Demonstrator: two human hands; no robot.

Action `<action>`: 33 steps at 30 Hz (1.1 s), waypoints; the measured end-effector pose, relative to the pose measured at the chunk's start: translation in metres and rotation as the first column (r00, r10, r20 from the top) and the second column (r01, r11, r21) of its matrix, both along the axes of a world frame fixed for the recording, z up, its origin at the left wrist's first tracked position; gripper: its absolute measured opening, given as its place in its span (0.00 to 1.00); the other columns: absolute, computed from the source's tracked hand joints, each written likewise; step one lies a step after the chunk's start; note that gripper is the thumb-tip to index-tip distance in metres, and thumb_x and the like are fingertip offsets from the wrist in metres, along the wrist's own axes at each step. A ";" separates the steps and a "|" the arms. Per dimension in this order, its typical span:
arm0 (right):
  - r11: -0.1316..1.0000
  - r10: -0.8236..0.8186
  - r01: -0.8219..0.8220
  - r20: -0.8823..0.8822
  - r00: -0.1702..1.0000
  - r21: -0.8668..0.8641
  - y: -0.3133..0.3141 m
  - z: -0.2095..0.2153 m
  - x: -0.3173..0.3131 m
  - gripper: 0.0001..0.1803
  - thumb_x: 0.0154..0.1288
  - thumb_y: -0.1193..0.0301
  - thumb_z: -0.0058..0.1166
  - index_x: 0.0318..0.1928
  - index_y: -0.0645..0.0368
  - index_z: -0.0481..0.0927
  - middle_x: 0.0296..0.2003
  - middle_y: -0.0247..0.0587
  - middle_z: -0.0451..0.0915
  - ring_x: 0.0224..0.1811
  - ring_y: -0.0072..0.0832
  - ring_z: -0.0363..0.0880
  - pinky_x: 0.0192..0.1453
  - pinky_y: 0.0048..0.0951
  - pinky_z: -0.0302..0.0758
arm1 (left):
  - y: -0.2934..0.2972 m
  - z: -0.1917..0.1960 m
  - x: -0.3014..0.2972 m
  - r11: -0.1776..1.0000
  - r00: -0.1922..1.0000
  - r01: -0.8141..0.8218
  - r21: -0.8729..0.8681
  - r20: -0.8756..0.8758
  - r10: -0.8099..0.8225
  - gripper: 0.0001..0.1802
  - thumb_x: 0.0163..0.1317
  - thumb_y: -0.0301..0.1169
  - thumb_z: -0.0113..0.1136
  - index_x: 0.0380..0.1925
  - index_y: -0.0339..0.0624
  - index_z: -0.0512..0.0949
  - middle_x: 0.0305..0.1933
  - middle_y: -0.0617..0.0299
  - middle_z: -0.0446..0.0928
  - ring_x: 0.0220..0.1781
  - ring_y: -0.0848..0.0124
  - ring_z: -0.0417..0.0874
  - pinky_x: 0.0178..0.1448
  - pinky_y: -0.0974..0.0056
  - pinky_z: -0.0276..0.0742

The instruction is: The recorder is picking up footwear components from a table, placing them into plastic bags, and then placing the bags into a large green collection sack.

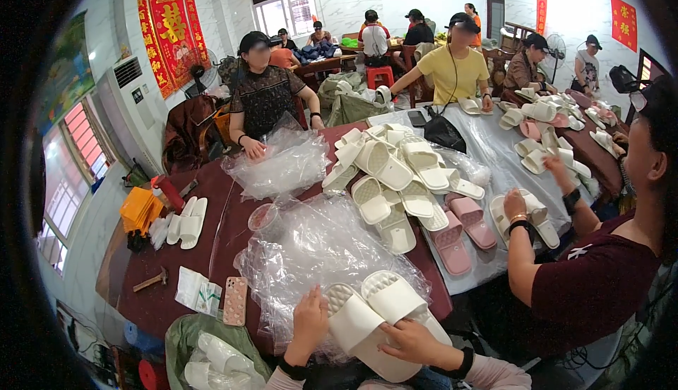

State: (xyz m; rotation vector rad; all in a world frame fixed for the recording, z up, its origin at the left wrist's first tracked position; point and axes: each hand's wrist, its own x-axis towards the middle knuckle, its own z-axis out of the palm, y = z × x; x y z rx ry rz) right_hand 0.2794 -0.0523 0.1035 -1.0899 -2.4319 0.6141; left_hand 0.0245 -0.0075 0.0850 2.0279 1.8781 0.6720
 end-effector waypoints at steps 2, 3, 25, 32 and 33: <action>0.996 -0.038 0.041 -0.029 0.999 0.085 -0.002 -0.003 -0.004 0.30 0.58 0.56 0.59 0.54 0.64 0.72 0.38 0.52 0.77 0.40 0.45 0.77 0.44 0.40 0.75 | -0.002 -0.003 0.007 1.000 0.999 0.007 -0.012 -0.037 -0.007 0.28 0.69 0.41 0.39 0.64 0.36 0.62 0.64 0.44 0.65 0.63 0.43 0.66 0.65 0.44 0.58; 0.996 -0.038 0.041 -0.029 0.999 0.083 -0.003 -0.001 -0.007 0.30 0.58 0.56 0.59 0.54 0.64 0.72 0.38 0.52 0.77 0.40 0.45 0.77 0.44 0.40 0.75 | -0.002 -0.004 0.009 1.000 0.997 0.011 -0.025 -0.076 -0.013 0.28 0.70 0.42 0.38 0.65 0.38 0.60 0.65 0.45 0.64 0.63 0.42 0.65 0.65 0.43 0.57; 0.999 -0.031 0.030 -0.015 0.999 -0.037 -0.001 -0.008 -0.014 0.31 0.59 0.55 0.58 0.58 0.61 0.70 0.35 0.51 0.75 0.36 0.45 0.76 0.39 0.39 0.73 | -0.006 0.014 0.014 0.935 0.936 0.348 0.074 -0.084 -0.342 0.28 0.67 0.42 0.45 0.68 0.65 0.58 0.71 0.46 0.54 0.69 0.36 0.54 0.66 0.27 0.39; 0.996 -0.089 0.089 -0.089 0.992 -0.012 0.002 -0.013 -0.018 0.30 0.58 0.56 0.60 0.56 0.61 0.71 0.34 0.50 0.74 0.39 0.45 0.75 0.40 0.40 0.73 | -0.012 0.012 0.018 0.911 0.917 0.395 0.121 -0.116 -0.382 0.28 0.67 0.41 0.46 0.67 0.69 0.59 0.72 0.48 0.52 0.70 0.37 0.52 0.65 0.26 0.39; 0.996 -0.088 0.087 -0.091 0.992 -0.011 0.004 -0.012 -0.019 0.30 0.58 0.56 0.60 0.56 0.61 0.71 0.34 0.50 0.74 0.39 0.45 0.75 0.40 0.40 0.73 | -0.015 0.012 0.021 0.890 0.898 0.437 0.129 -0.114 -0.425 0.28 0.66 0.41 0.46 0.67 0.70 0.59 0.72 0.48 0.52 0.70 0.37 0.51 0.65 0.25 0.39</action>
